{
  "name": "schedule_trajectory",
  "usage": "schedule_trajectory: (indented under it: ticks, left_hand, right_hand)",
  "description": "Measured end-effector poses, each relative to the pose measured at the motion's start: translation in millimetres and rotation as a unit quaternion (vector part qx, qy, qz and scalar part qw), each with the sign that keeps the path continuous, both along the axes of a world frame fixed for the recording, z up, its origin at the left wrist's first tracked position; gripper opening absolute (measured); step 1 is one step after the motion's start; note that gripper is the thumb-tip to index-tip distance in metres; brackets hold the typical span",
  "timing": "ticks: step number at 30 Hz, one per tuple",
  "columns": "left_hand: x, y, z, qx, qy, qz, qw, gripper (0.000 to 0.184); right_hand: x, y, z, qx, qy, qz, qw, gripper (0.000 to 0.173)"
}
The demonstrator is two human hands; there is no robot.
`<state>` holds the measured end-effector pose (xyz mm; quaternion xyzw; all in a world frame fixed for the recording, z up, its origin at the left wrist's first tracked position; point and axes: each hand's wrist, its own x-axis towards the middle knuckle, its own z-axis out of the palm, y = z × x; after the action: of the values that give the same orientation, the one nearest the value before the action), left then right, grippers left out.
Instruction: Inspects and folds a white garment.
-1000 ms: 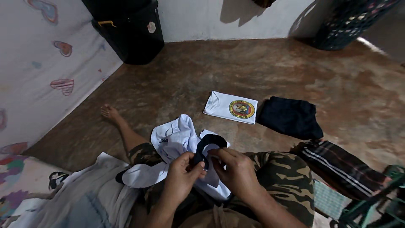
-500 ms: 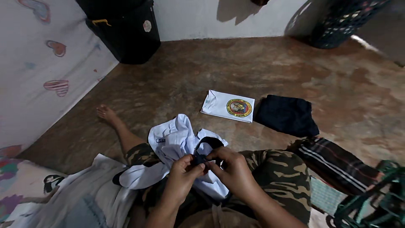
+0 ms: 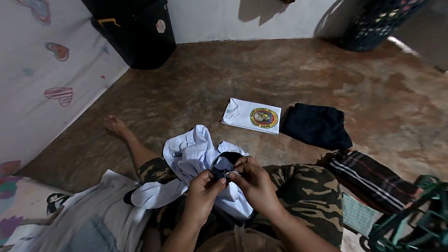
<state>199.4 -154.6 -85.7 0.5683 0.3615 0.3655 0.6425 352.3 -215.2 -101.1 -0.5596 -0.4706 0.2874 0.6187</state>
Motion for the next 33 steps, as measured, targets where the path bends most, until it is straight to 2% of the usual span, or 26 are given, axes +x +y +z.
schedule_trajectory:
  ticks: [8, 12, 15, 24, 28, 33]
  left_hand:
    - [-1.5, -0.8, -5.5, 0.037, 0.005, -0.005, 0.999, 0.002]
    - [3.4, -5.0, 2.2, -0.096, -0.065, 0.028, 0.993, 0.024]
    - [7.5, -5.7, 2.7, -0.166, -0.092, 0.033, 0.981, 0.030]
    - [13.7, -4.4, -9.5, -0.194, -0.090, 0.036, 0.976, 0.011]
    - [9.9, -0.5, -16.5, -0.127, -0.047, 0.013, 0.991, 0.010]
    - [4.3, 6.6, -19.6, 0.098, 0.029, -0.017, 0.995, 0.010]
  right_hand:
    - [-2.5, 3.3, -4.9, 0.044, -0.085, -0.036, 0.995, 0.015]
    - [2.4, 4.0, -4.6, 0.038, -0.073, -0.032, 0.996, 0.016]
    - [3.1, 3.7, -4.2, 0.033, -0.061, -0.030, 0.997, 0.016]
    - [2.4, 3.5, -12.3, 0.018, -0.049, -0.013, 0.999, 0.011]
    - [1.5, 4.2, -15.1, 0.022, -0.053, -0.011, 0.998, 0.011]
    - [3.5, 2.8, -13.9, 0.026, -0.074, 0.010, 0.997, 0.020]
